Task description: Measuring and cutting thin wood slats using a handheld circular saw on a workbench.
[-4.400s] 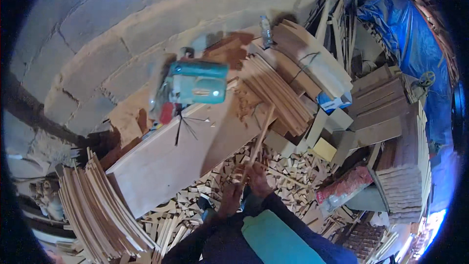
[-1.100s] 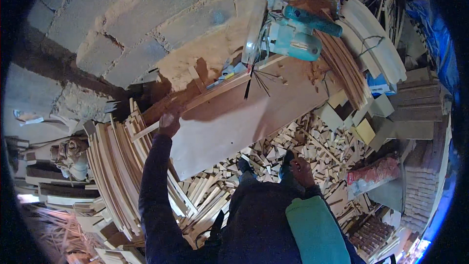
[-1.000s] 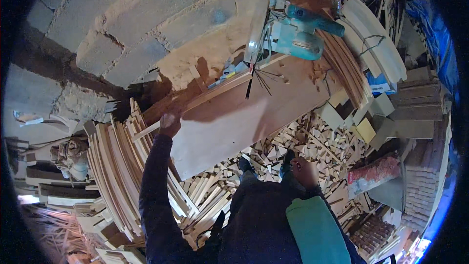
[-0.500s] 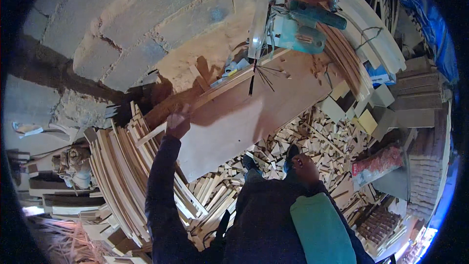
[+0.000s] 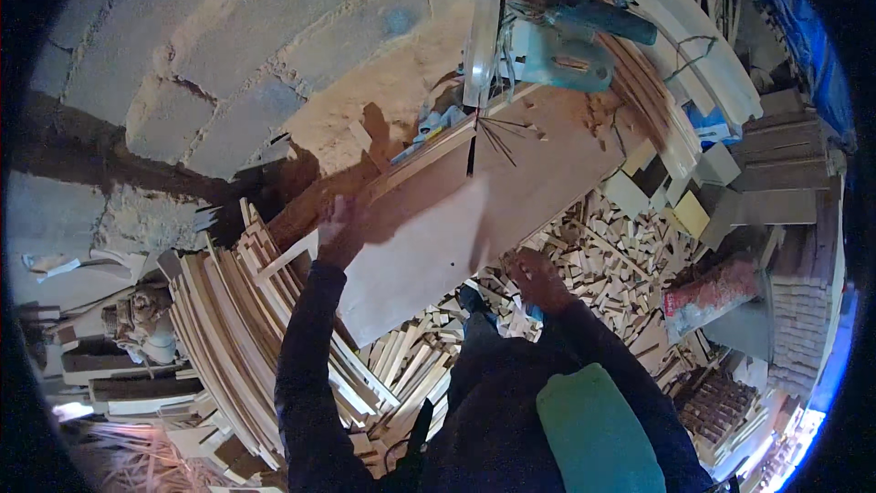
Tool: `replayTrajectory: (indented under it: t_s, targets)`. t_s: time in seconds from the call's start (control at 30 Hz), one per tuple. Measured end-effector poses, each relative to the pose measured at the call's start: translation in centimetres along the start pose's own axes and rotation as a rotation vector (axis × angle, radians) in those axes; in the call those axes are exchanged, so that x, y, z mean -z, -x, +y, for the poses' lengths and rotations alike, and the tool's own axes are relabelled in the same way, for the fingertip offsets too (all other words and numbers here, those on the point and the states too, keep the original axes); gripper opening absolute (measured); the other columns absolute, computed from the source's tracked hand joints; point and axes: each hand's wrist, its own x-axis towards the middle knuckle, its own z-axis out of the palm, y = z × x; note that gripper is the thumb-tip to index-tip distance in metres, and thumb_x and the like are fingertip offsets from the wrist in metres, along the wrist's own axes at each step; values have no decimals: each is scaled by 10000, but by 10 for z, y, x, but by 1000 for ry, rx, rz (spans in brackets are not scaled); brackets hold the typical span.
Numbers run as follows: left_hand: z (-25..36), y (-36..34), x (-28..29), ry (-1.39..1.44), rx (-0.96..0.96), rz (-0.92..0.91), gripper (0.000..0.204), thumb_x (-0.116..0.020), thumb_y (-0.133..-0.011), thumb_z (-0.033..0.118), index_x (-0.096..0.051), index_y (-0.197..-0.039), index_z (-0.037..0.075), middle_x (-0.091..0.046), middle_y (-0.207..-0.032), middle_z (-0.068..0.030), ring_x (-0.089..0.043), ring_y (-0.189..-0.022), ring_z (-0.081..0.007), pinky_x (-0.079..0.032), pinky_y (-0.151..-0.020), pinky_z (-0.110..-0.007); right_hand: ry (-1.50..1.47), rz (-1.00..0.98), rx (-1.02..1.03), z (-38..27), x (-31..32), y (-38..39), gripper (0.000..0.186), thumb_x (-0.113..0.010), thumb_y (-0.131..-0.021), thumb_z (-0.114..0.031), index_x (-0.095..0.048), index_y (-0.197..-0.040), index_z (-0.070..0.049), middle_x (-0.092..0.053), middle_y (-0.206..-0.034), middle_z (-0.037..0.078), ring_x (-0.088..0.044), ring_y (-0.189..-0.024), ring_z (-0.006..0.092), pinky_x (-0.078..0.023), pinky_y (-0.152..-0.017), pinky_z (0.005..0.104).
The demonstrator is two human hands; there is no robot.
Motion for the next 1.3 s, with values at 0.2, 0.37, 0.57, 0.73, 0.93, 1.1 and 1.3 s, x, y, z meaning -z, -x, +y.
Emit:
replayTrajectory:
  t_s: [0.2, 0.37, 0.57, 0.73, 0.93, 1.1, 1.3]
  targets:
    - [9, 5, -17, 134, 304, -326, 445, -599, -838, 105, -578, -1279, 51, -557, -1229, -206, -676, -813, -361, -535, -545, -473, -336, -20, -129, -17, 5, -25, 119, -634, -901, -112, -647, -970, -16, -637, -842, 130, -648, -764, 278, -523, -671, 367]
    - [9, -10, -9, -7, 154, -327, 568, -594, -788, 56, -559, -1352, 102, -512, -1344, -244, -667, -882, -370, -539, -665, -503, -325, -108, -74, 29, 20, 15, 172, -633, -922, -155, -651, -1010, -8, -632, -890, 150, -645, -755, 294, -529, -653, 390]
    - [1, -16, -20, 140, 222, -344, 506, -592, -812, 90, -603, -1317, 123, -531, -1274, -244, -646, -933, -382, -533, -744, -514, -87, -73, -82, 66, 56, 56, 148, -615, -941, -127, -650, -1013, -2, -647, -927, 143, -670, -762, 219, -540, -652, 336]
    - [-1, -8, -22, -127, -1, -131, 492, -597, -850, 136, -588, -1341, 173, -612, -1091, -223, -677, -758, -370, -543, -601, -491, -400, 199, -442, 56, 64, 72, 144, -605, -964, -127, -660, -951, 6, -684, -844, 92, -666, -709, 155, -543, -640, 297]
    - [3, -14, -16, 171, 207, -331, 630, -598, -829, 126, -481, -1438, 236, -566, -1176, -214, -679, -836, -347, -551, -650, -494, -458, 216, -598, 46, 29, 76, 164, -591, -983, -138, -653, -1006, 12, -694, -848, 86, -682, -712, 155, -545, -635, 288]
    - [-4, -4, -31, 212, 222, -366, 686, -603, -827, 122, -450, -1475, 291, -534, -1311, -194, -683, -886, -326, -560, -670, -476, -208, 132, -360, 36, 29, 68, 152, -577, -984, -111, -644, -1025, 19, -688, -855, 91, -684, -726, 160, -548, -640, 289]
    - [-9, 5, -79, 678, 172, 31, 694, -610, -839, 165, -428, -1491, 317, -487, -1397, -229, -696, -882, -294, -562, -621, -434, -527, 166, -421, 31, 41, 65, 128, -560, -983, -84, -641, -991, 15, -684, -858, 87, -679, -728, 158, -539, -640, 292]
